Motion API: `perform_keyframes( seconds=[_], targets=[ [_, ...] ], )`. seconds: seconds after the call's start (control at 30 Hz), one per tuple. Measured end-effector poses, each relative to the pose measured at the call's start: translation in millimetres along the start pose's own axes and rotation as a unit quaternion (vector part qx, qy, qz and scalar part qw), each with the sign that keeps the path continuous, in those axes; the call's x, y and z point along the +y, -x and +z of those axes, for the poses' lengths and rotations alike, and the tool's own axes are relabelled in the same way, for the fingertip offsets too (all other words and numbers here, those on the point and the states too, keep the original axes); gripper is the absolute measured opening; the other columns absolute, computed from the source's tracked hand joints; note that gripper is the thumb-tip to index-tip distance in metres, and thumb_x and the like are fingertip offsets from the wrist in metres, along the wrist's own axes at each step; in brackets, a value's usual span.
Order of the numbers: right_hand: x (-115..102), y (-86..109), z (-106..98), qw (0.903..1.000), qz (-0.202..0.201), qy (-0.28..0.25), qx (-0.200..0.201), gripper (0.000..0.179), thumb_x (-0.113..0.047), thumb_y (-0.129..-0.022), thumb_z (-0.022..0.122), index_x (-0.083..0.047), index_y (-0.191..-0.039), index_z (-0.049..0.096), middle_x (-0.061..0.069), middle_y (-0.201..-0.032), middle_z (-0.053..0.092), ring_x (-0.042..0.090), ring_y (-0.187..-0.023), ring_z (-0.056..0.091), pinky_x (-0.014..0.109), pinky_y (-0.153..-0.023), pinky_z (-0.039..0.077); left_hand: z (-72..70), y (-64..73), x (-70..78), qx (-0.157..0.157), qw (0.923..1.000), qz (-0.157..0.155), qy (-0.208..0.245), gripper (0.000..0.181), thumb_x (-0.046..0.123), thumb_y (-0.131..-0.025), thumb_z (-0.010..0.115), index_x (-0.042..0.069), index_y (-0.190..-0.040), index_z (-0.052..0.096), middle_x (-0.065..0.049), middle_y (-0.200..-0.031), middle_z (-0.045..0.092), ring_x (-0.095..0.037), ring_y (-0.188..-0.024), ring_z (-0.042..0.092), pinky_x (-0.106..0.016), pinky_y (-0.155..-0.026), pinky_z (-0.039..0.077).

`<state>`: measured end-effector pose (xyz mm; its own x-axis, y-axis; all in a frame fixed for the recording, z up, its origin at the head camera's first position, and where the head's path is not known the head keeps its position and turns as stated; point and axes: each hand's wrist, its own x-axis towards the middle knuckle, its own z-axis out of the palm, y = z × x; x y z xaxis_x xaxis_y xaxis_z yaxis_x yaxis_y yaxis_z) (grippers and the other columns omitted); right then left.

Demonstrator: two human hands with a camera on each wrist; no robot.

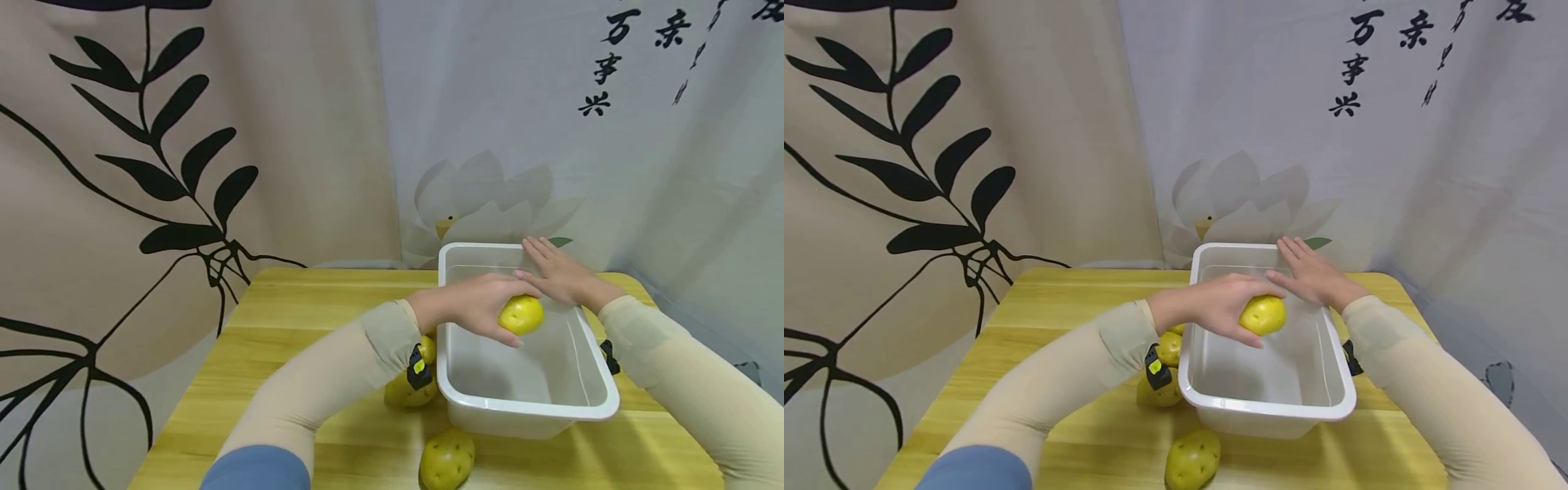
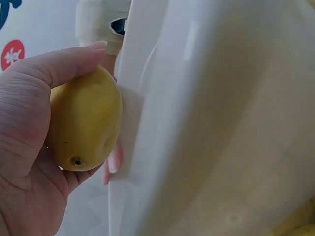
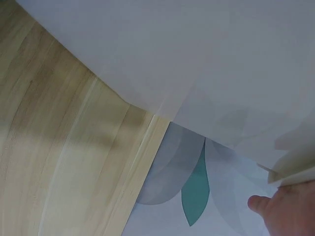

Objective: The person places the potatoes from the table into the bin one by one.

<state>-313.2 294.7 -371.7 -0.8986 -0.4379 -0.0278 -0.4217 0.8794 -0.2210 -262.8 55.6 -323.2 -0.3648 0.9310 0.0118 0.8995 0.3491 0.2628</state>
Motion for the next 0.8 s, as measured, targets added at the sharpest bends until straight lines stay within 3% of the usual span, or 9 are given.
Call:
perform_keyframes(
  seconds=[0.2,0.33,0.43,0.8],
  targets=[
    [2,0.4,2,0.9999,-0.012,-0.004,0.006,0.085,-0.055,-0.099,0.038,-0.002,-0.153,0.001,0.021,-0.158,0.000,0.042,-0.143,-0.005,0.060,-0.111,0.003,8.5,-15.4,-1.4,-0.024,0.9993,0.012,0.026,0.080,0.047,-0.079,0.075,0.012,-0.142,0.041,0.008,-0.124,0.051,-0.005,-0.107,0.046,-0.017,-0.088,0.038],
    [5,1.0,4,0.9998,-0.010,-0.011,0.016,0.087,-0.056,-0.097,0.041,-0.002,-0.153,0.003,0.021,-0.158,0.003,0.043,-0.143,-0.002,0.062,-0.111,0.005,18.8,-20.6,-5.9,-0.053,0.9979,0.000,0.037,0.079,0.047,-0.078,0.075,0.013,-0.142,0.043,0.011,-0.112,0.052,-0.003,-0.096,0.049,-0.015,-0.080,0.040],
    [7,2.7,5,0.9998,-0.002,-0.010,0.017,0.087,-0.058,-0.097,0.041,-0.003,-0.154,0.003,0.020,-0.159,0.004,0.042,-0.144,0.000,0.061,-0.111,0.007,26.4,-22.0,-9.5,-0.071,0.9968,-0.011,0.036,0.079,0.048,-0.078,0.075,0.013,-0.142,0.044,0.013,-0.110,0.053,-0.003,-0.093,0.049,-0.015,-0.078,0.040],
    [1,3.3,0,0.9999,0.004,-0.007,0.007,0.085,-0.058,-0.097,0.038,-0.004,-0.154,0.003,0.018,-0.159,0.002,0.039,-0.144,-0.002,0.059,-0.112,0.006,50.6,-22.2,-11.7,-0.091,0.9943,-0.021,0.053,0.077,0.043,-0.075,0.079,0.017,-0.140,0.046,0.012,-0.116,0.053,-0.002,-0.097,0.048,-0.014,-0.082,0.039]
  ],
)
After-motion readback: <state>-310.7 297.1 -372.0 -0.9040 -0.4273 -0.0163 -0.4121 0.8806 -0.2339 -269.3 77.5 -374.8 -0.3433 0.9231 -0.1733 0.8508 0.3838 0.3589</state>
